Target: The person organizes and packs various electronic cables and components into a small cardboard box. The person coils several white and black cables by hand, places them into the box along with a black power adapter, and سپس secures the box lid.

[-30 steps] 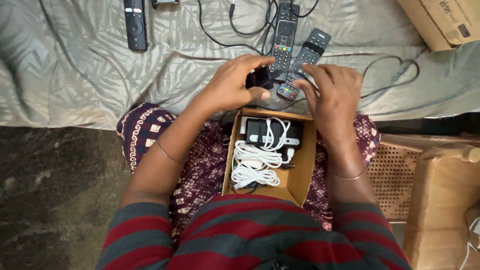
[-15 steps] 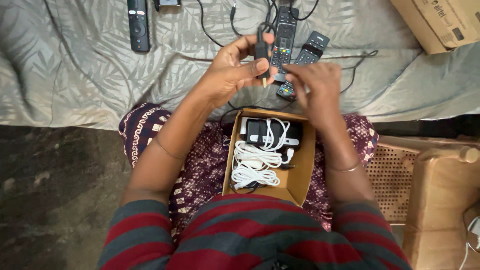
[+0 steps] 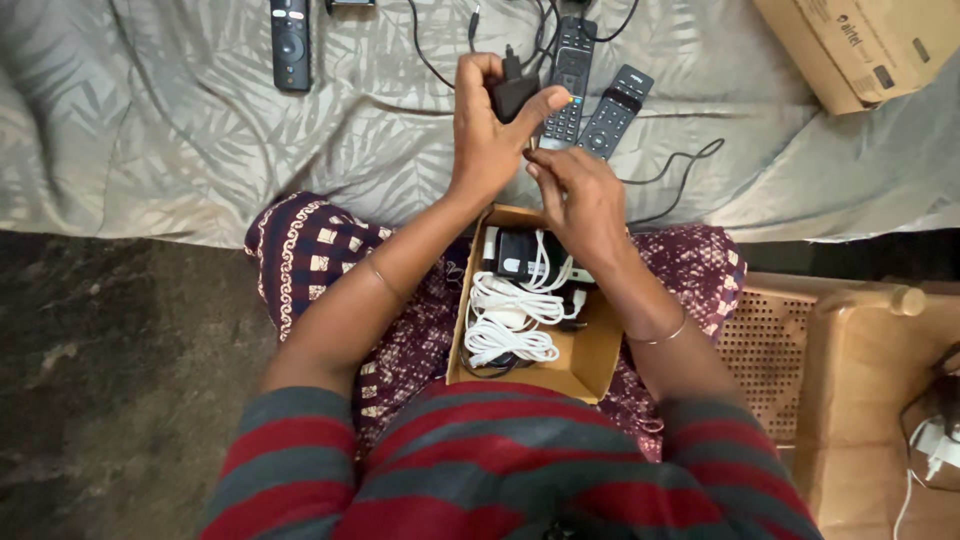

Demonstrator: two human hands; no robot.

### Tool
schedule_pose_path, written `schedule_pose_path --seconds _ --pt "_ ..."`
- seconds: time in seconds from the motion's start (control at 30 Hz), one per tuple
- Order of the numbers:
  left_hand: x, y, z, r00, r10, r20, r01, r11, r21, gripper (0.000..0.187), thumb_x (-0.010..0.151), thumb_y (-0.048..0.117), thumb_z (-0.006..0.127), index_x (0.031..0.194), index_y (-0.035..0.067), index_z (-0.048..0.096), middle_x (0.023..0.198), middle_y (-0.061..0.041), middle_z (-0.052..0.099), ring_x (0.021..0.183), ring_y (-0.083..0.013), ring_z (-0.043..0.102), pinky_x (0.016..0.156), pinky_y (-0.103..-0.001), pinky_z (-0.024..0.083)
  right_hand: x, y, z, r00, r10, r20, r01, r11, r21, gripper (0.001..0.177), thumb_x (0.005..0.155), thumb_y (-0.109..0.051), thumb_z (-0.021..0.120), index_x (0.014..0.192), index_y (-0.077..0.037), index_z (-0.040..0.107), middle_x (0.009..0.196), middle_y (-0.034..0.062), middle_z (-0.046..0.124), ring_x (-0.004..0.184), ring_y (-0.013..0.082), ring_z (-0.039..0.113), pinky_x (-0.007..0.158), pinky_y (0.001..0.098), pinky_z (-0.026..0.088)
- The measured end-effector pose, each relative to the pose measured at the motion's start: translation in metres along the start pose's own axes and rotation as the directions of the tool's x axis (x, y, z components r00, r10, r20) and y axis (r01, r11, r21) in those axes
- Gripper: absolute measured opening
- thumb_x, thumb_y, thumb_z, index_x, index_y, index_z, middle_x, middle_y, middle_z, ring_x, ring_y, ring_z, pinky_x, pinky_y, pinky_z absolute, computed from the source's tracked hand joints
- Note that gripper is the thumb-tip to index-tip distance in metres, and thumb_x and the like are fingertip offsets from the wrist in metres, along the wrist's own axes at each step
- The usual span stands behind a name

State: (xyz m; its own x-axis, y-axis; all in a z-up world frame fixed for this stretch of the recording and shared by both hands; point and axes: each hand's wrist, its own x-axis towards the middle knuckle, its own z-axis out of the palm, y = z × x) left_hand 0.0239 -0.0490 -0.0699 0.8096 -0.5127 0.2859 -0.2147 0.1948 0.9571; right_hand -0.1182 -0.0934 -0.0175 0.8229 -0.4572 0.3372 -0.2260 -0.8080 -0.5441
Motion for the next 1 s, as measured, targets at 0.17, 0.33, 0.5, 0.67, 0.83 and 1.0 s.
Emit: schedule_pose_path --seconds 0.17,0.33,0.5,0.67,0.83,1.0 --pt "-0.004 -0.002 0.004 0.997 -0.055 0.048 0.064 0.971 -0.230 0.065 0.091 0.036 0.083 0.119 0.004 0.034 0.105 -0.007 0.057 0.099 -0.0179 0.061 0.090 -0.032 0.053 -0.002 -0.008 0.004 0.999 -0.034 -0.030 0.029 0.989 -0.144 0.013 0.096 -0.012 0.075 0.107 -0.006 0.075 0.093 0.0119 0.072 0.083 0.0317 0.068 0.073 0.0431 0.050" --pt "0.026 -0.020 -0.015 0.964 0.254 -0.080 -0.246 0.964 0.100 0.057 0.100 0.034 0.080 0.125 0.006 0.037 0.112 -0.014 0.054 0.099 -0.0307 0.061 0.092 -0.039 0.054 -0.002 0.003 0.001 0.990 0.137 0.041 -0.136 0.990 -0.025 0.019 0.099 -0.020 0.074 0.110 -0.004 0.073 0.095 0.0135 0.071 0.078 0.0272 0.070 0.072 0.0369 0.054" --pt "0.042 -0.023 -0.028 0.962 0.263 -0.072 -0.231 0.927 0.294 0.062 0.098 0.047 0.076 0.128 0.006 0.040 0.110 -0.016 0.063 0.095 -0.0381 0.067 0.084 -0.042 0.055 -0.007 0.004 -0.029 0.993 0.081 -0.082 -0.091 0.988 -0.127 0.012 0.098 -0.021 0.081 0.100 -0.009 0.079 0.084 0.0083 0.069 0.073 0.0245 0.065 0.071 0.0365 0.048" --pt "0.015 -0.005 -0.013 0.931 0.124 0.344 -0.260 0.886 0.384 0.054 0.102 0.063 0.053 0.128 0.016 0.048 0.123 -0.011 0.069 0.108 -0.0381 0.071 0.080 -0.046 0.056 -0.009 0.011 -0.064 0.952 -0.182 -0.248 0.098 0.944 -0.316 0.014 0.093 -0.018 0.090 0.101 -0.009 0.081 0.086 0.0055 0.065 0.082 0.0240 0.058 0.078 0.0392 0.044" --pt "-0.007 0.019 -0.008 0.820 0.052 0.569 -0.244 0.933 0.266 0.052 0.104 0.057 0.045 0.124 0.010 0.053 0.115 -0.011 0.070 0.099 -0.0353 0.071 0.076 -0.043 0.055 -0.014 0.032 -0.075 0.930 -0.068 -0.361 0.044 0.996 -0.073 0.024 0.091 -0.020 0.098 0.104 -0.007 0.081 0.093 0.0086 0.057 0.088 0.0188 0.055 0.076 0.0328 0.045" --pt "-0.019 0.036 -0.009 0.747 -0.047 0.663 -0.037 0.993 0.113 0.047 0.109 0.051 0.047 0.118 0.006 0.056 0.090 -0.012 0.064 0.081 -0.0273 0.066 0.078 -0.037 0.054 -0.008 0.057 -0.076 0.916 0.057 -0.396 -0.054 0.998 0.020 0.024 0.087 -0.015 0.100 0.099 -0.006 0.081 0.093 0.0034 0.064 0.082 0.0136 0.055 0.068 0.0261 0.042"
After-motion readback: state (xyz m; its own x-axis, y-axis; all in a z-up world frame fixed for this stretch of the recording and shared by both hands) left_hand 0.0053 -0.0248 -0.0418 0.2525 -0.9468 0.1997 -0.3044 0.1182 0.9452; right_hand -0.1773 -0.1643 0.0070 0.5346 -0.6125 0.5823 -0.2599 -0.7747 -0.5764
